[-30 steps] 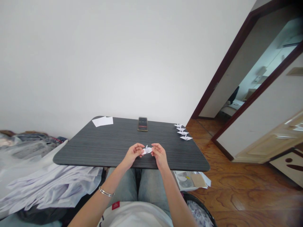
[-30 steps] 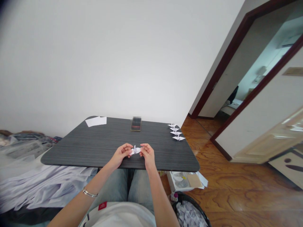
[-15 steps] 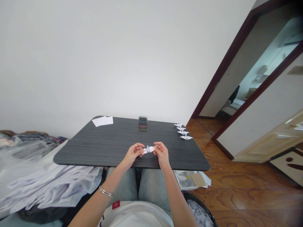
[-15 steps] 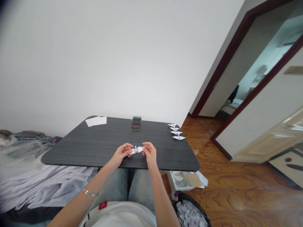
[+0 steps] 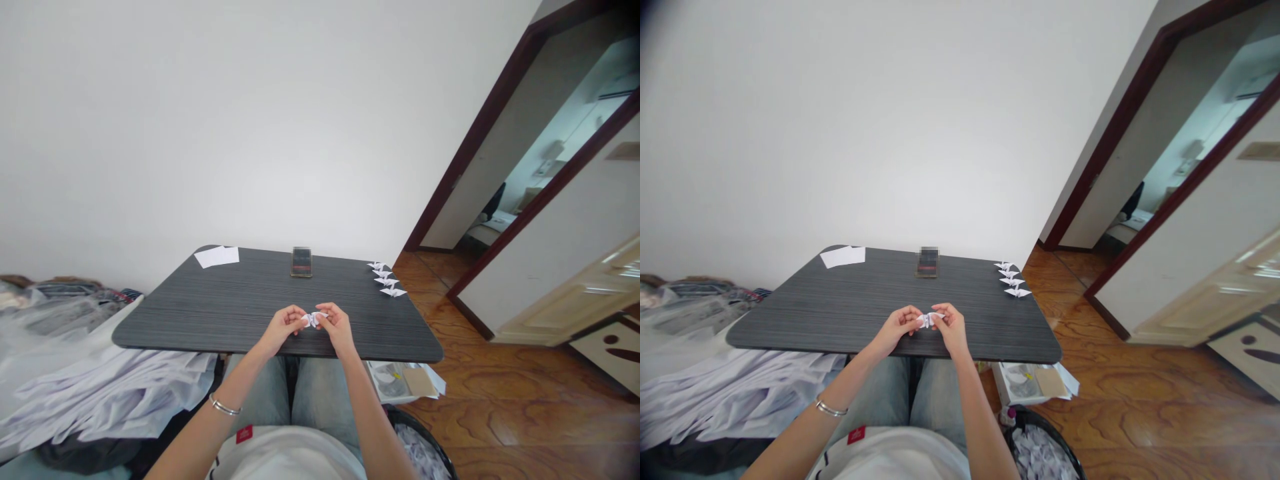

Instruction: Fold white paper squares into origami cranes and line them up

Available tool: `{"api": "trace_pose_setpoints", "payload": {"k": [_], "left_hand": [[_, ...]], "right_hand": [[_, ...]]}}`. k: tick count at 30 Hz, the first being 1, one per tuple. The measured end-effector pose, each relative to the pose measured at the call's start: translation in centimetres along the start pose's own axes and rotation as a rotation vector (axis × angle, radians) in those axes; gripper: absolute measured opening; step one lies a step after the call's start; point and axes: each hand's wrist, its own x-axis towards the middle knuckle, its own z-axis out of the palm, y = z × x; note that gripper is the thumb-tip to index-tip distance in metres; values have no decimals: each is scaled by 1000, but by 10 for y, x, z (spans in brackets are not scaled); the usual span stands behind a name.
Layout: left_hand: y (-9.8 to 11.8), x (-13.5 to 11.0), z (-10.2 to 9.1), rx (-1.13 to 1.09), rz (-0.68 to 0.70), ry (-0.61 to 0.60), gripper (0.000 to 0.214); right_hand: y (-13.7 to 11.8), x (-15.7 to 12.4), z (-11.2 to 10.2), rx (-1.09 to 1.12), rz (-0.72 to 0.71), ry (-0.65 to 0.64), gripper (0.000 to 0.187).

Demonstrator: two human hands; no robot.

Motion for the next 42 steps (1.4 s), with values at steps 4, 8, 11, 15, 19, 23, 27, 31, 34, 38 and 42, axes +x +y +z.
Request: {"api": "trace_pose_setpoints", "payload": {"k": [4, 8, 11, 15, 19, 23, 27, 31, 34, 38, 42], "left_hand": [[1, 0, 1, 73, -39, -2, 30], [2, -1, 2, 76, -42, -21, 32], [3, -2, 2, 68, -37, -41, 33], [4, -2, 2, 55, -32, -52, 34], [3, -2, 1, 42, -35, -61, 35], [2, -1, 0, 31, -38, -60, 35], [2, -1, 0, 22, -40, -61, 35], [4, -1, 0, 16, -41, -67, 34], [5, -2, 0, 8, -38, -73, 34], [6, -2, -1, -3, -33, -79, 36], [7, -2, 0, -10, -34, -83, 36]], "right_hand": [[1, 0, -1, -4, 126, 18, 21], [2, 0, -5, -45, 194, -23, 22], [1, -1, -5, -78, 184, -30, 23], [-1, -1, -4, -107, 159, -34, 25], [-3, -1, -4, -123, 149, -39, 26], [-5, -2, -5, -133, 145, -41, 26], [-8, -3, -5, -135, 142, -43, 26], [-9, -3, -6, -129, 140, -51, 26], [-9, -3, -7, -118, 135, -60, 25], [-8, -3, -8, -94, 138, -75, 25], [-5, -3, -9, -68, 151, -85, 26]]}}
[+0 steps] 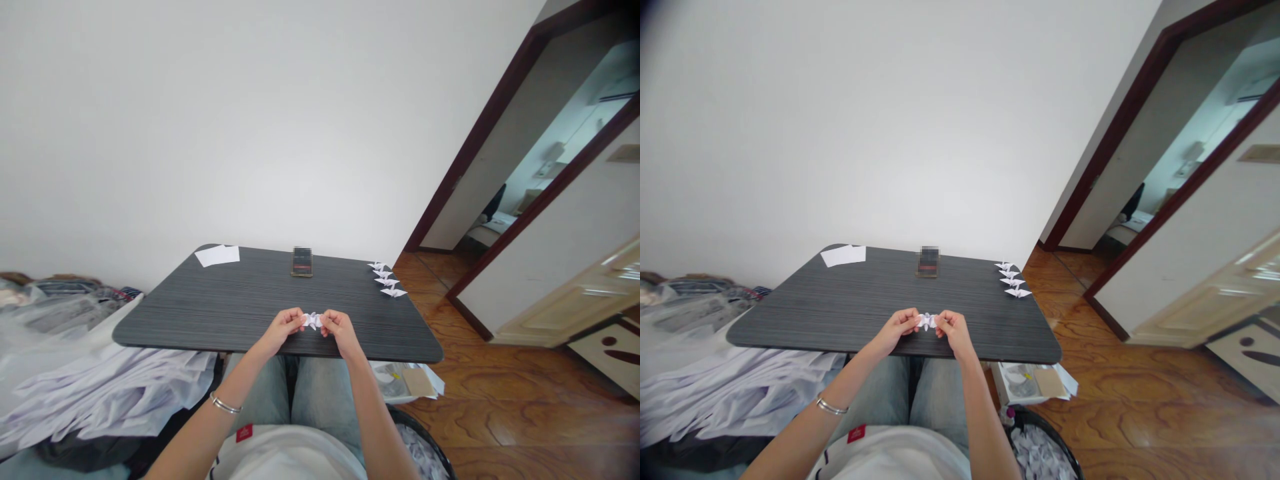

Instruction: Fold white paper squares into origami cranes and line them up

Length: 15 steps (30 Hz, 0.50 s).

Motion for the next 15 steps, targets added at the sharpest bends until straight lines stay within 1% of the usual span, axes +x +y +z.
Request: {"api": "trace_pose_setpoints", "payload": {"k": [9, 15], "left_hand": [[-1, 0, 0, -11, -11, 11, 34], [-2, 1, 1, -34, 5, 38, 31]], "right_hand": [[2, 0, -1, 59, 51, -8, 27], [5, 1, 0, 110, 93, -23, 26]]}}
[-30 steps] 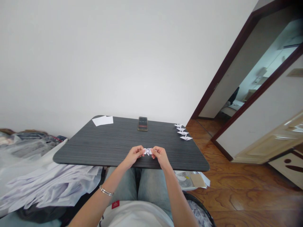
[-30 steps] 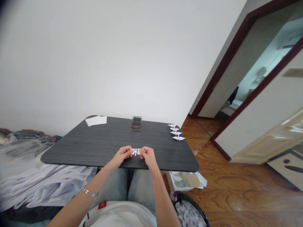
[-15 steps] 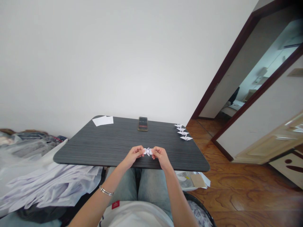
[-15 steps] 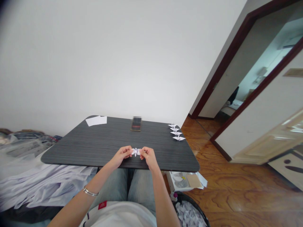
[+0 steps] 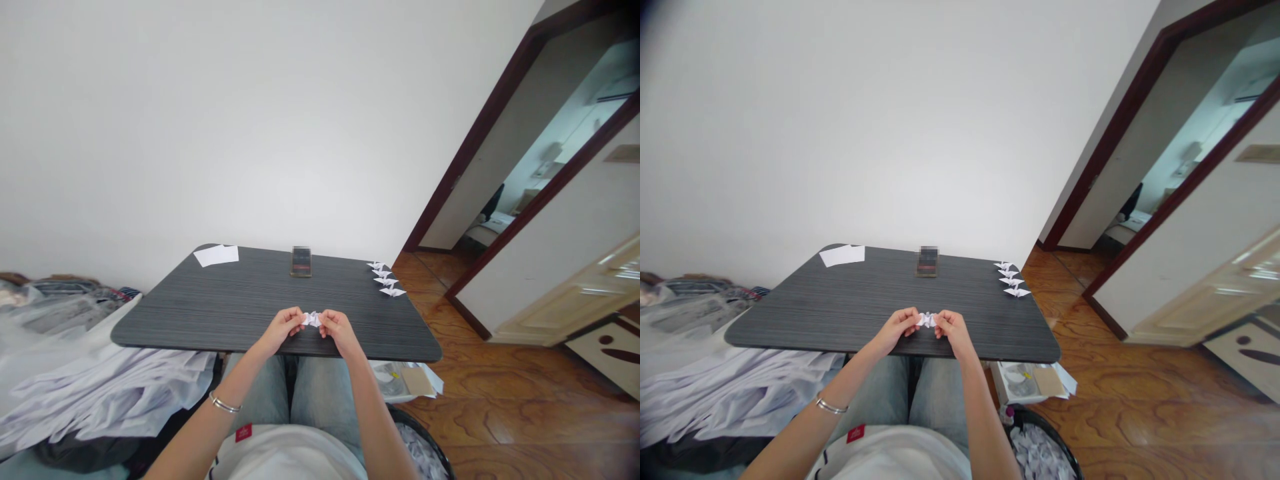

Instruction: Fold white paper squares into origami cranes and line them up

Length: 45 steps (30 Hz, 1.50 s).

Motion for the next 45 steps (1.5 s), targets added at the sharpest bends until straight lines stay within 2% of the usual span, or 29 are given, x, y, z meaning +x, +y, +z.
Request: {"api": "trace_pose_setpoints", "payload": {"k": [5, 9, 12, 19, 24, 29, 32, 34, 37, 38, 41, 45], "left_hand": [[2, 0, -1, -58, -1, 9, 31], [1, -1, -3, -113, -43, -42, 32], [-1, -1, -3, -97, -18, -72, 30], [0, -1, -3, -134, -29, -90, 23], [0, -2, -1, -154, 12, -113, 22], [1, -4, 0, -151, -22, -134, 24], [2, -5, -1, -176, -21, -120, 24], [2, -5, -1, -211, -21, -91, 25], [3, -6, -3, -272, -46, -59, 28], [4, -6, -3, -287, -57, -57, 28], [5, -7, -3, -308, -79, -62, 29], [5, -7, -3, -309, -94, -87, 29]], "right_hand": [[-1, 1, 0, 47, 50, -23, 25], [-3, 3, 2, 61, 80, -17, 17], [-4, 3, 4, 61, 94, -10, 15], [-3, 4, 10, 31, 121, -23, 16], [-4, 5, 13, -5, 115, -16, 19], [-5, 5, 15, -71, 99, -16, 20], [-7, 5, 14, -120, 52, 14, 19], [-11, 4, 12, -144, -12, 81, 16], [-19, 0, 8, -193, -166, 220, 18], [-23, -3, 7, -260, -266, 245, 19], [-31, -11, 8, -389, -400, 143, 18], [-34, -15, 15, -394, -408, 72, 13]]}}
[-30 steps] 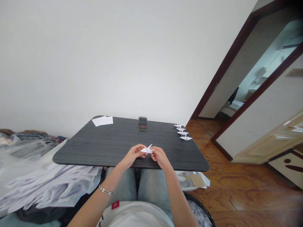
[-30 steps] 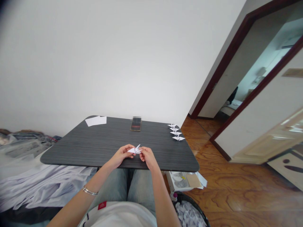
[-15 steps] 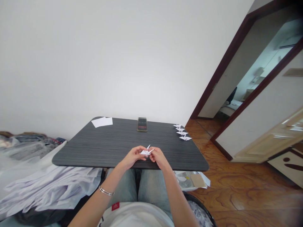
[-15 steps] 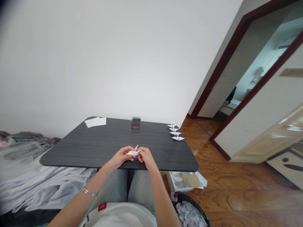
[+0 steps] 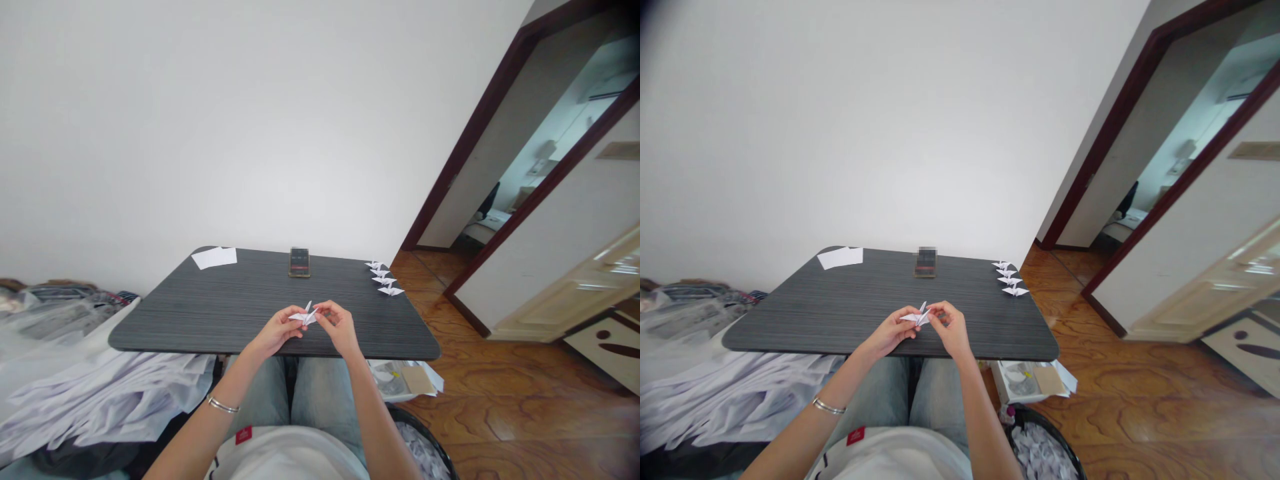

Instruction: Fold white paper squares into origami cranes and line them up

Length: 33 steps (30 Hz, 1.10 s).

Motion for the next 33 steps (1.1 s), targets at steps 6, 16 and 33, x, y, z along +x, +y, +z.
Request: {"api": "trace_pose_setpoints", "payload": {"k": [6, 16, 33], "left_hand": [[0, 0, -2, 7, -27, -18, 29], [-2, 1, -2, 13, -28, -22, 28], [0, 1, 0, 45, -57, -30, 30]], "right_hand": [[2, 2, 6, 77, 44, 9, 10], [-4, 0, 3, 62, 82, 8, 8], [-20, 9, -24, -263, -12, -228, 9]]}}
